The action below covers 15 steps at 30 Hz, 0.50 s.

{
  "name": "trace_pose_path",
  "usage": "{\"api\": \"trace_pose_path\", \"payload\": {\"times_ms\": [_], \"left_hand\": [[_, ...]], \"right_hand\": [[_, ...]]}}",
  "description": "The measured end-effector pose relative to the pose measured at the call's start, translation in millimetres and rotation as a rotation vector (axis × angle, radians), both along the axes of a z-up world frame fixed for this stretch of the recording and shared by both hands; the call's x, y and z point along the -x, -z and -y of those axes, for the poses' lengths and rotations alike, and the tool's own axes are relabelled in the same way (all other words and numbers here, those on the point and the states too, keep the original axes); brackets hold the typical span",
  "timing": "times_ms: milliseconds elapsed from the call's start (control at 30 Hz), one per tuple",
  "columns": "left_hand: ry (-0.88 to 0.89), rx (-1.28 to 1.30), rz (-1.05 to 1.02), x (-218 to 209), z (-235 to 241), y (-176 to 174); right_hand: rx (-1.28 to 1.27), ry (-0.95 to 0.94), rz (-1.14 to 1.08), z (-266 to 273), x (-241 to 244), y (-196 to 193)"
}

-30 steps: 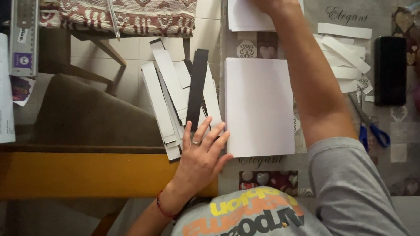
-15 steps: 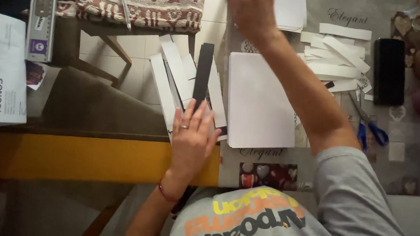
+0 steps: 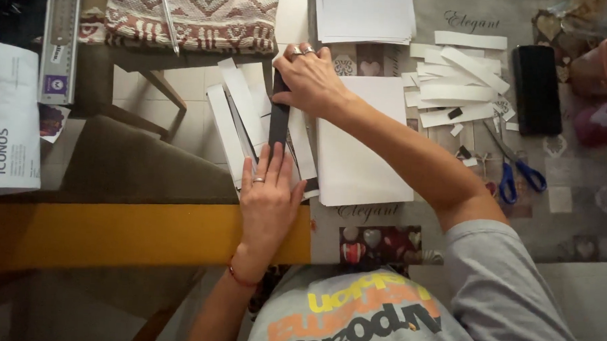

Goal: Preparing and assembling paper sheets by folding and applying decorative strips to cardstock.

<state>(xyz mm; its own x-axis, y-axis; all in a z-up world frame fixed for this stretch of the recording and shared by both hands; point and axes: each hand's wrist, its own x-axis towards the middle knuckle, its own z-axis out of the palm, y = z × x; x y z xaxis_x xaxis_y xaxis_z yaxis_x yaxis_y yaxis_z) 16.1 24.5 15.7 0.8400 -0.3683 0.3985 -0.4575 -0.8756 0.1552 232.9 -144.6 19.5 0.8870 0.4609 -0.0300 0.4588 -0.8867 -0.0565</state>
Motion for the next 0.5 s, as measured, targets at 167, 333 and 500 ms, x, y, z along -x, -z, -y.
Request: {"api": "trace_pose_path", "payload": {"times_ms": [167,333,500], "left_hand": [[-0.008,0.028,-0.010,1,1,-1],[0.011,0.171,-0.039,0,-6,3],[0.002,0.396,-0.085,-12,-6,-17]], "right_hand": [[-0.217,0.004,0.150,0,10,-11],[-0.553,-0.101,0.048,27,44,-56],[-0.927,-0.248,-0.039,78,101,-101]]}}
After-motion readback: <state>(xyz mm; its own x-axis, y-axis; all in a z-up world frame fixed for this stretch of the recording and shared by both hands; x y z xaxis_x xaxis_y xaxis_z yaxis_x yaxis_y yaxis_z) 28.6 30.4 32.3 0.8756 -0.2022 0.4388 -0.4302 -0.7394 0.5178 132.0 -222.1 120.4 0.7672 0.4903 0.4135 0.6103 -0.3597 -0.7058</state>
